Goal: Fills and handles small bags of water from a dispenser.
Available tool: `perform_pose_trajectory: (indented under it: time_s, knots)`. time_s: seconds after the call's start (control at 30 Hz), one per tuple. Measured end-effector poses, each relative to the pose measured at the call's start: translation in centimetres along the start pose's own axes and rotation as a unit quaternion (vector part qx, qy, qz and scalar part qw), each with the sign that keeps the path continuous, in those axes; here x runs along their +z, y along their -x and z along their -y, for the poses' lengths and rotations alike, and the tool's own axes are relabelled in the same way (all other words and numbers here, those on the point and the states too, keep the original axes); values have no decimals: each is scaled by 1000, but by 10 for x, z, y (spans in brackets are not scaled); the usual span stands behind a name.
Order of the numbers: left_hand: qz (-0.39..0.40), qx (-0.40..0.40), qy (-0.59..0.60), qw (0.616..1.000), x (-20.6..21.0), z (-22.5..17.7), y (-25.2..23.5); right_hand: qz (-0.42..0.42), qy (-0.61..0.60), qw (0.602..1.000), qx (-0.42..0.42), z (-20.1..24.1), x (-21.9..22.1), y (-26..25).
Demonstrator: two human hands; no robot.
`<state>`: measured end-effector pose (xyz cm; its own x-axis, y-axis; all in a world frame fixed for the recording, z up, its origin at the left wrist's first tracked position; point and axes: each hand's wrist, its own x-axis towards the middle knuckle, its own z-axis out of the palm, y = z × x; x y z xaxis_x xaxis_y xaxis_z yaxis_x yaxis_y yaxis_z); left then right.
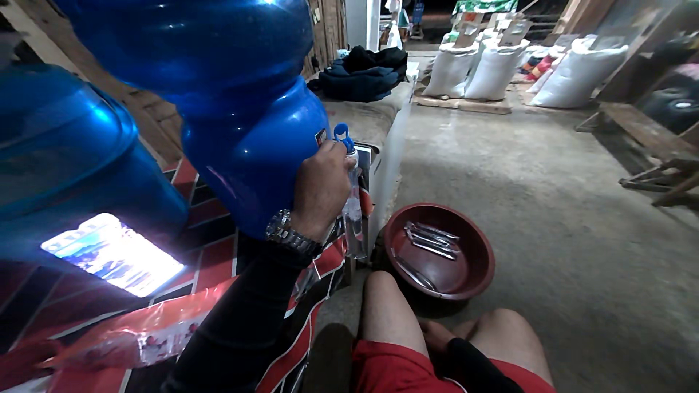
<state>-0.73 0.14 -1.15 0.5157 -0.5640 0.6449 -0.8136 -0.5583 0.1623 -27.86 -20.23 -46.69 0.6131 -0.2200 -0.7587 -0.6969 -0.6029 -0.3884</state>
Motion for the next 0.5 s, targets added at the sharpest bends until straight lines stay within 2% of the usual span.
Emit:
perform_pose_trajectory:
  time_s: [0.5]
  knots:
    - [7, -4, -2, 1000, -1, -1, -1, -14, -3, 1000, -3, -10, 6, -10]
